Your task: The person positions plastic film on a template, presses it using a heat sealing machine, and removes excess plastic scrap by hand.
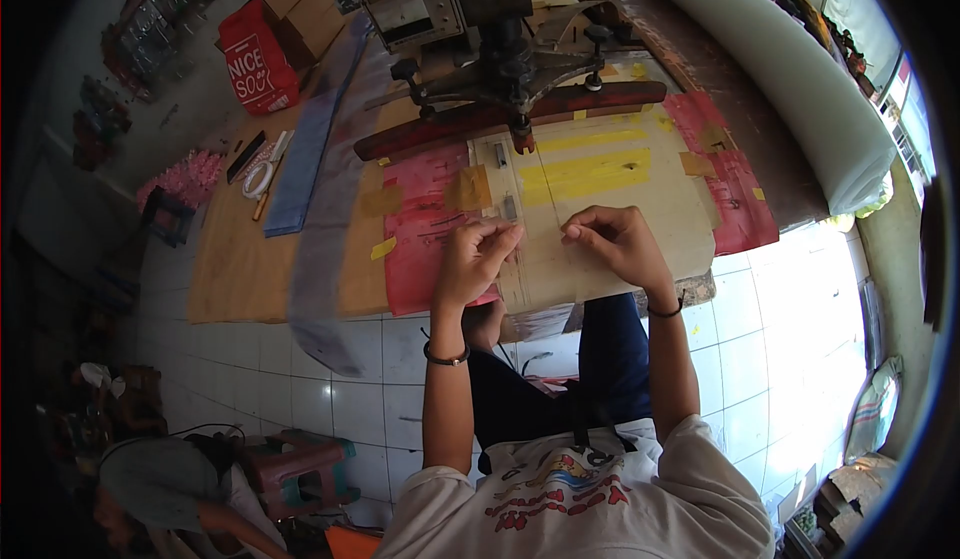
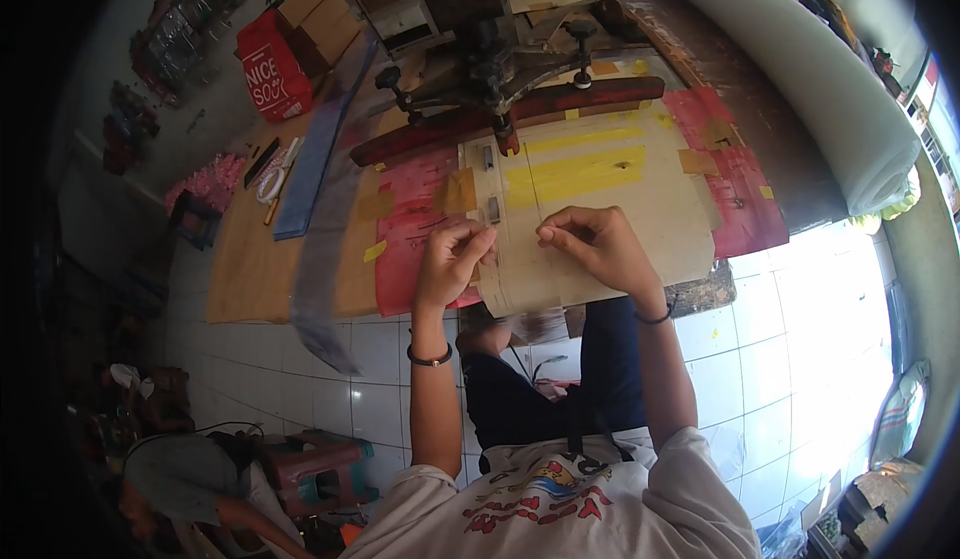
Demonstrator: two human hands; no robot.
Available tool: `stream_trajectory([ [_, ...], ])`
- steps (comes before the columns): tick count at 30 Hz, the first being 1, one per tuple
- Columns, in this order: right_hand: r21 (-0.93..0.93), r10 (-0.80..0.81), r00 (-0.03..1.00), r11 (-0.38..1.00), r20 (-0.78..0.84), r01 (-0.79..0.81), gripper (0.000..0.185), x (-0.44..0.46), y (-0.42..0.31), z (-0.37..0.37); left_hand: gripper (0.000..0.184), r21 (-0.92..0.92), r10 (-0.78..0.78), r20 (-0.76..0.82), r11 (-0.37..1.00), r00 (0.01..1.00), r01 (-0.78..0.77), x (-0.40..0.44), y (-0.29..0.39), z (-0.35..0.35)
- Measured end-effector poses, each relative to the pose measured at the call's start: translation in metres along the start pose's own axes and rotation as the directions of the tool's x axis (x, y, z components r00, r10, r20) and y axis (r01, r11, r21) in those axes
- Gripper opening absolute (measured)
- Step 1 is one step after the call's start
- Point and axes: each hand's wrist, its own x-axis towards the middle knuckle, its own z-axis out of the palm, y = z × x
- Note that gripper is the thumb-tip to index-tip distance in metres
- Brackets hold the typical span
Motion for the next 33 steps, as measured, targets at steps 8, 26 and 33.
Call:
stream_trajectory([
  [8, 0.211, 0.104, 0.971, 0.966, 0.214, -0.150, 0.016, -0.113, -0.011, 0.009, 0.030, 0.028, -0.007, -0.070, 1.000, 0.998, 0.009, -0.006, -0.002, -0.003],
  [26, 0.513, 0.405, 0.883, 0.824, -0.238, -0.239, 0.056, -0.155, -0.001, -0.045, 0.032, -0.014, 0.346, -0.142, 0.936, 0.928, -0.351, -0.044, 0.058, -0.009],
  [33, 0.343, 0.376, 0.863, 0.903, -0.339, -0.259, 0.028, -0.186, 0.025, -0.083, 0.024, -0.085, 0.343, -0.162, 0.930, 0.926, -0.359, -0.059, 0.051, -0.016],
])
